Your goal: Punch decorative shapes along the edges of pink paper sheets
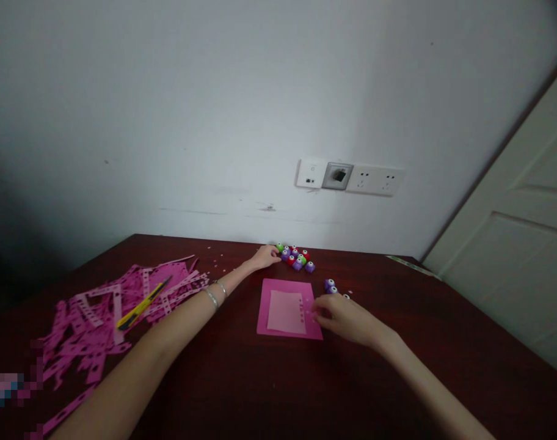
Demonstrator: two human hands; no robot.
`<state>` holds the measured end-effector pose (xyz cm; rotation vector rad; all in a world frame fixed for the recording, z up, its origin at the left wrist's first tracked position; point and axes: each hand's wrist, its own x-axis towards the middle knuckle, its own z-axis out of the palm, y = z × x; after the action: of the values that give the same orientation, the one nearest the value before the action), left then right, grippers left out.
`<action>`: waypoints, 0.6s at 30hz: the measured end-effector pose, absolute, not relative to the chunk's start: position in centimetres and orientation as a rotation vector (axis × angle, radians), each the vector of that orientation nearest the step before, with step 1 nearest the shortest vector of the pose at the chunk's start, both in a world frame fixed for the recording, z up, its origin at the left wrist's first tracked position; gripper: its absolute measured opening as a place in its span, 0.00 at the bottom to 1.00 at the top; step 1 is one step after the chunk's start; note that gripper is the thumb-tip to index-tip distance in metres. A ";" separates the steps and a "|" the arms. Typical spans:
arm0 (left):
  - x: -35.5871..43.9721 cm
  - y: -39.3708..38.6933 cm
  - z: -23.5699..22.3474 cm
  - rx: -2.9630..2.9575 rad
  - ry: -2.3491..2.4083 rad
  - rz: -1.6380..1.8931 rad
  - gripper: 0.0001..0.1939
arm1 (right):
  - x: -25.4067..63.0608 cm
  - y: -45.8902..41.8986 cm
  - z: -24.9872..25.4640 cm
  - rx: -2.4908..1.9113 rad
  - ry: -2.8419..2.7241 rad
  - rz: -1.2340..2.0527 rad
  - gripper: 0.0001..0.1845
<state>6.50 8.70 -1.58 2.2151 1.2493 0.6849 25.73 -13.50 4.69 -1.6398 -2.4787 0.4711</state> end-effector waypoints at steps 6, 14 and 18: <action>7.6 10.1 -1.8 2.270 1.139 0.652 0.17 | 26.2 -13.2 4.1 -1.578 -2.522 0.483 0.09; 7.9 11.1 -2.0 2.268 1.098 0.642 0.16 | 26.6 -12.9 3.5 -1.553 -2.541 0.493 0.09; 8.0 11.1 -2.3 2.267 1.089 0.664 0.17 | 26.6 -12.9 3.6 -1.553 -2.541 0.514 0.09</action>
<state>7.96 11.12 -2.35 2.2668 1.0886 0.6635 26.55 -12.93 3.58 -1.5532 -2.5406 0.5136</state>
